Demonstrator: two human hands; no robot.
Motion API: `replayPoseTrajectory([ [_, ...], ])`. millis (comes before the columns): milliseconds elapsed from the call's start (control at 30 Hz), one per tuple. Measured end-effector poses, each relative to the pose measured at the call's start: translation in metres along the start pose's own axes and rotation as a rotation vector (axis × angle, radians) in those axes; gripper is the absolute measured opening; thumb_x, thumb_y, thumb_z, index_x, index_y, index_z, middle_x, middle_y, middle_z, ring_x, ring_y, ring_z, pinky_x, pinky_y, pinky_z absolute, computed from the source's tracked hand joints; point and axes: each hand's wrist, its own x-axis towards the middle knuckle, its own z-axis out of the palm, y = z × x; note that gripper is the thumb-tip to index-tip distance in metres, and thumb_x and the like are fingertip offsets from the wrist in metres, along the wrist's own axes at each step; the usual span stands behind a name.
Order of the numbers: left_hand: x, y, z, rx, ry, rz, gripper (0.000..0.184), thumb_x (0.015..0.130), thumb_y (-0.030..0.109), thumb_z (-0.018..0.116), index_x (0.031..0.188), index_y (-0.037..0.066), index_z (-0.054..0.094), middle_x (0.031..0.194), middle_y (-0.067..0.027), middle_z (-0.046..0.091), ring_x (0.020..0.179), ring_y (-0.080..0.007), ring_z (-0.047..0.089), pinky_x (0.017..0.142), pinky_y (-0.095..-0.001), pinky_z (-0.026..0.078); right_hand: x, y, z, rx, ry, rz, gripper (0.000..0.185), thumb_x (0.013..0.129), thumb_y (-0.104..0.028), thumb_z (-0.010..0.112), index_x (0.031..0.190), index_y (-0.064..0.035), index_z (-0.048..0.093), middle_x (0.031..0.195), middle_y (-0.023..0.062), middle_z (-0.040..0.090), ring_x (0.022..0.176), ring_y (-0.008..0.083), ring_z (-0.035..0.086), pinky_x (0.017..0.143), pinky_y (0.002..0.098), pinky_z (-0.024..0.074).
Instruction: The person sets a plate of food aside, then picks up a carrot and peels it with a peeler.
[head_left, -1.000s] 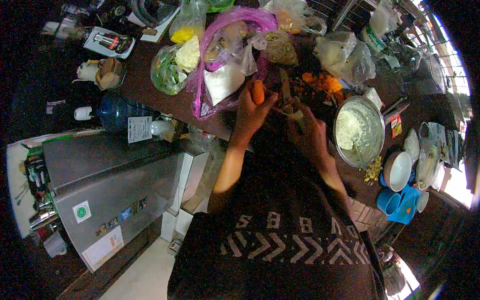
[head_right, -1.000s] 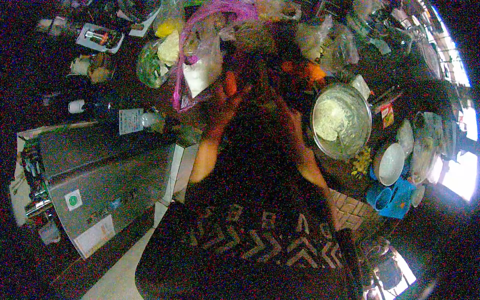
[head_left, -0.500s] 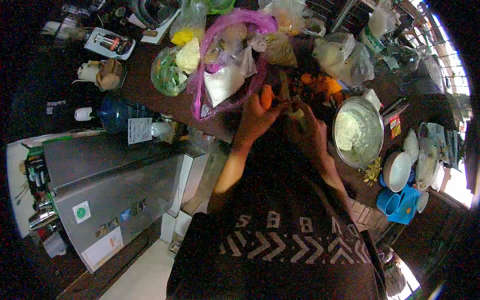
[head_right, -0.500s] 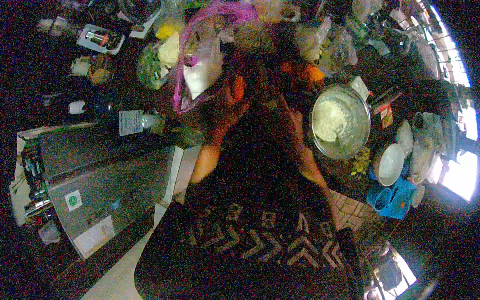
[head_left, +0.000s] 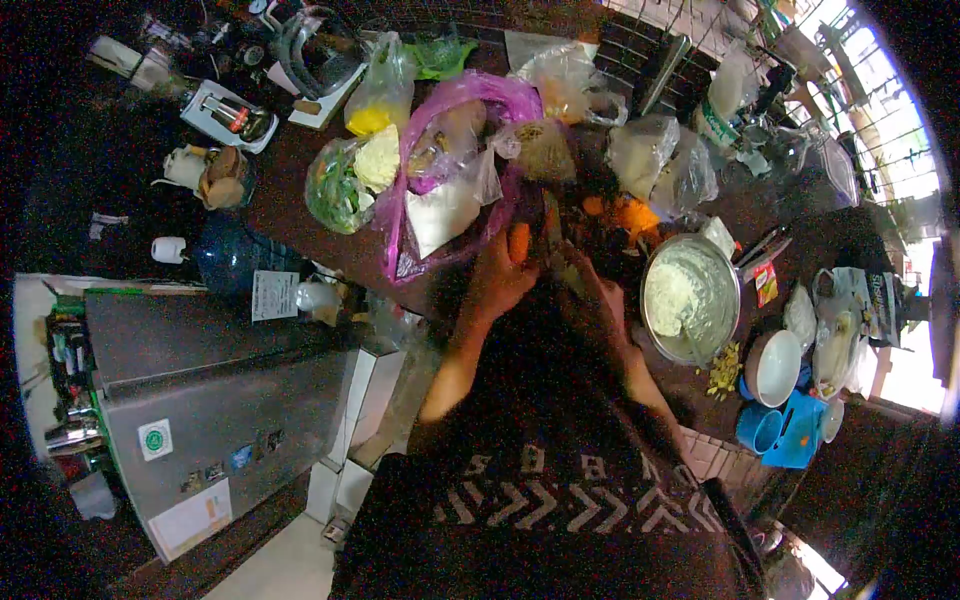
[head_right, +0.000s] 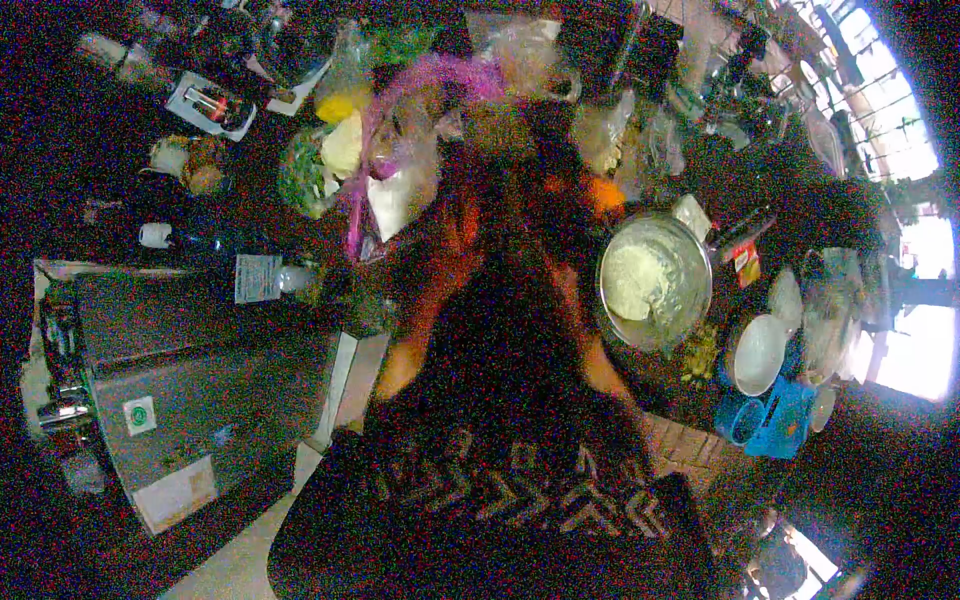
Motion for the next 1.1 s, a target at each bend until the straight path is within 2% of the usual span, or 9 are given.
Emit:
replayPoseTrajectory([
  [67, -0.001, 0.012, 0.008, 0.277, 0.318, 0.114, 0.09, 0.079, 0.02, 0.083, 0.153, -0.002, 0.036, 0.153, -0.0266, 0.046, 0.143, -0.0425, 0.043, 0.121, -0.0447, 0.033, -0.003, 0.014, 0.007, -0.106, -0.038, 0.042, 0.069, 0.085, -0.008, 0.074, 0.15, -0.0158, 0.049, 0.106, 0.0192, 0.075, 0.08, 0.0392, 0.074, 0.07, 0.0443, 0.0596],
  [267, -0.001, -0.008, 0.022, -0.032, 0.397, 0.086, 0.088, 0.079, 0.021, 0.083, 0.15, -0.005, 0.04, 0.153, -0.0273, 0.045, 0.142, -0.0419, 0.044, 0.121, -0.0451, 0.034, -0.004, 0.02, 0.017, -0.135, 0.044, -0.067, 0.067, 0.086, -0.008, 0.072, 0.149, -0.0158, 0.051, 0.102, 0.0188, 0.075, 0.078, 0.0392, 0.073, 0.069, 0.0449, 0.0589],
  [333, 0.0, -0.005, 0.018, 0.004, 0.271, -0.071, 0.089, 0.078, 0.022, 0.084, 0.151, -0.004, 0.04, 0.154, -0.0258, 0.045, 0.144, -0.0396, 0.044, 0.121, -0.0442, 0.034, 0.001, 0.009, 0.015, -0.16, 0.122, -0.161, 0.067, 0.086, -0.009, 0.073, 0.149, -0.0152, 0.051, 0.1, 0.019, 0.075, 0.077, 0.0394, 0.072, 0.068, 0.0453, 0.0586],
  [467, 0.008, -0.019, 0.025, -0.264, 0.256, -0.007, 0.085, 0.081, 0.022, 0.083, 0.15, -0.003, 0.042, 0.153, -0.0237, 0.048, 0.141, -0.0361, 0.046, 0.12, -0.0437, 0.036, 0.0, -0.008, 0.004, -0.1, -0.013, -0.041, 0.068, 0.085, -0.009, 0.073, 0.149, -0.0145, 0.051, 0.104, 0.0186, 0.075, 0.082, 0.0384, 0.074, 0.069, 0.0455, 0.0591],
  [567, 0.01, -0.025, 0.033, -0.423, 0.155, -0.167, 0.076, 0.085, 0.023, 0.082, 0.148, -0.001, 0.046, 0.147, -0.0198, 0.054, 0.136, -0.0315, 0.052, 0.115, -0.0408, 0.041, -0.005, 0.006, 0.008, -0.167, -0.063, -0.019, 0.069, 0.085, -0.009, 0.074, 0.149, -0.0144, 0.05, 0.105, 0.0182, 0.075, 0.086, 0.0379, 0.074, 0.071, 0.0456, 0.0597],
  [667, 0.01, -0.067, 0.06, -0.179, 0.424, -0.006, 0.066, 0.089, 0.023, 0.079, 0.144, 0.0, 0.051, 0.139, -0.0164, 0.06, 0.129, -0.0283, 0.057, 0.111, -0.0396, 0.045, 0.0, -0.001, 0.007, -0.154, 0.022, -0.106, 0.069, 0.085, -0.011, 0.075, 0.149, -0.014, 0.05, 0.105, 0.0178, 0.075, 0.087, 0.0376, 0.075, 0.071, 0.0461, 0.06],
  [733, 0.011, -0.082, 0.064, -0.343, 0.256, -0.136, 0.063, 0.09, 0.023, 0.079, 0.143, 0.002, 0.052, 0.137, -0.0148, 0.061, 0.13, -0.0266, 0.056, 0.11, -0.0395, 0.045, 0.003, -0.016, 0.003, -0.126, 0.065, -0.149, 0.069, 0.085, -0.012, 0.076, 0.148, -0.0136, 0.05, 0.105, 0.0175, 0.075, 0.087, 0.0376, 0.075, 0.071, 0.0463, 0.0601],
  [900, 0.018, -0.067, 0.047, -0.533, -0.009, -0.158, 0.061, 0.088, 0.021, 0.08, 0.139, 0.003, 0.053, 0.132, -0.0124, 0.062, 0.123, -0.0266, 0.059, 0.107, -0.0409, 0.047, 0.003, -0.026, -0.002, -0.02, 0.102, -0.061, 0.064, 0.086, -0.013, 0.076, 0.146, -0.0125, 0.053, 0.102, 0.0193, 0.075, 0.085, 0.0379, 0.075, 0.069, 0.045, 0.0598],
  [1100, 0.0, -0.039, 0.023, -0.39, 0.028, -0.179, 0.067, 0.08, 0.027, 0.087, 0.134, 0.004, 0.056, 0.124, -0.0082, 0.062, 0.115, -0.0236, 0.058, 0.101, -0.0396, 0.049, -0.001, -0.014, 0.002, -0.032, -0.019, -0.043, 0.063, 0.089, -0.014, 0.076, 0.147, -0.0127, 0.052, 0.099, 0.0191, 0.075, 0.083, 0.0363, 0.075, 0.069, 0.044, 0.0594],
])
